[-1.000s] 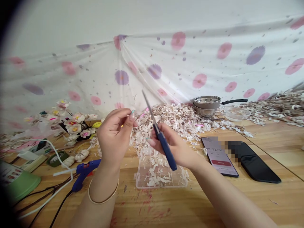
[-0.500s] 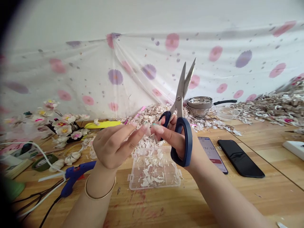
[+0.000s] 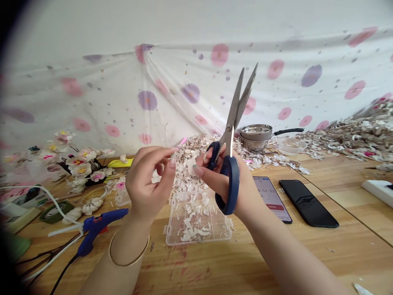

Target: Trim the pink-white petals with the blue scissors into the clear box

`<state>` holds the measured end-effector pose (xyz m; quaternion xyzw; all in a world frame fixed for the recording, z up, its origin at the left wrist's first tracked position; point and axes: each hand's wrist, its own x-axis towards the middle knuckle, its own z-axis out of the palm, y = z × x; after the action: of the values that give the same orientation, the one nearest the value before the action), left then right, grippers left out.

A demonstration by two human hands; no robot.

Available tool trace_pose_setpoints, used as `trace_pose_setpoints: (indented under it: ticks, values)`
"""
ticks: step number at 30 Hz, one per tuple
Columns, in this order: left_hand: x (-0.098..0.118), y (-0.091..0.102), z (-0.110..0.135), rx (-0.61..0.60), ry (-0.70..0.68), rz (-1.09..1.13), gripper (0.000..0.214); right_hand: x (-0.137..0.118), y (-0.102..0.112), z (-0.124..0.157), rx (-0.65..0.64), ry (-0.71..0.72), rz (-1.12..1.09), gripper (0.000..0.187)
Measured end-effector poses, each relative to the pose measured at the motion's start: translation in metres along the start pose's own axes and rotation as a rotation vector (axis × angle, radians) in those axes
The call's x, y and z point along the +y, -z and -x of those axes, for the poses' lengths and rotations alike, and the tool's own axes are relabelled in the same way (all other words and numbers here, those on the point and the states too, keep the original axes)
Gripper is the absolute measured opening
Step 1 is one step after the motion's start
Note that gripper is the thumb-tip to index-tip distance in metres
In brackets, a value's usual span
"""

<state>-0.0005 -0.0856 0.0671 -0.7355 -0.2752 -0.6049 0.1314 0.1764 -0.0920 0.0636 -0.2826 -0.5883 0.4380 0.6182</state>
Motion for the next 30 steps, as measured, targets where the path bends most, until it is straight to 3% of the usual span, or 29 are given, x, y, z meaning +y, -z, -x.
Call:
trace_pose_setpoints:
  ticks: [3,5,7,16,22,30]
  values:
    - [0.013,0.003,-0.003,-0.214,0.494,0.391,0.016,0.003,0.001,0.000,-0.001,0.073,0.044,0.028]
    - [0.018,0.005,-0.004,-0.349,0.653,0.554,0.023,0.006,0.001,0.000,-0.030,0.106,0.042,0.028]
    - [0.018,0.006,-0.004,-0.404,0.697,0.611,0.025,0.008,0.001,-0.001,-0.060,0.115,0.027,0.027]
    - [0.011,-0.005,0.001,-0.381,0.586,0.443,0.016,0.011,0.000,-0.005,-0.003,0.052,0.009,0.026]
    - [0.009,-0.005,0.000,-0.298,0.402,0.257,0.005,0.010,0.000,-0.008,0.160,0.039,0.047,0.022]
    - [0.013,-0.007,0.000,-0.354,0.043,0.045,0.005,0.015,-0.002,-0.008,-0.025,-0.069,-0.058,0.024]
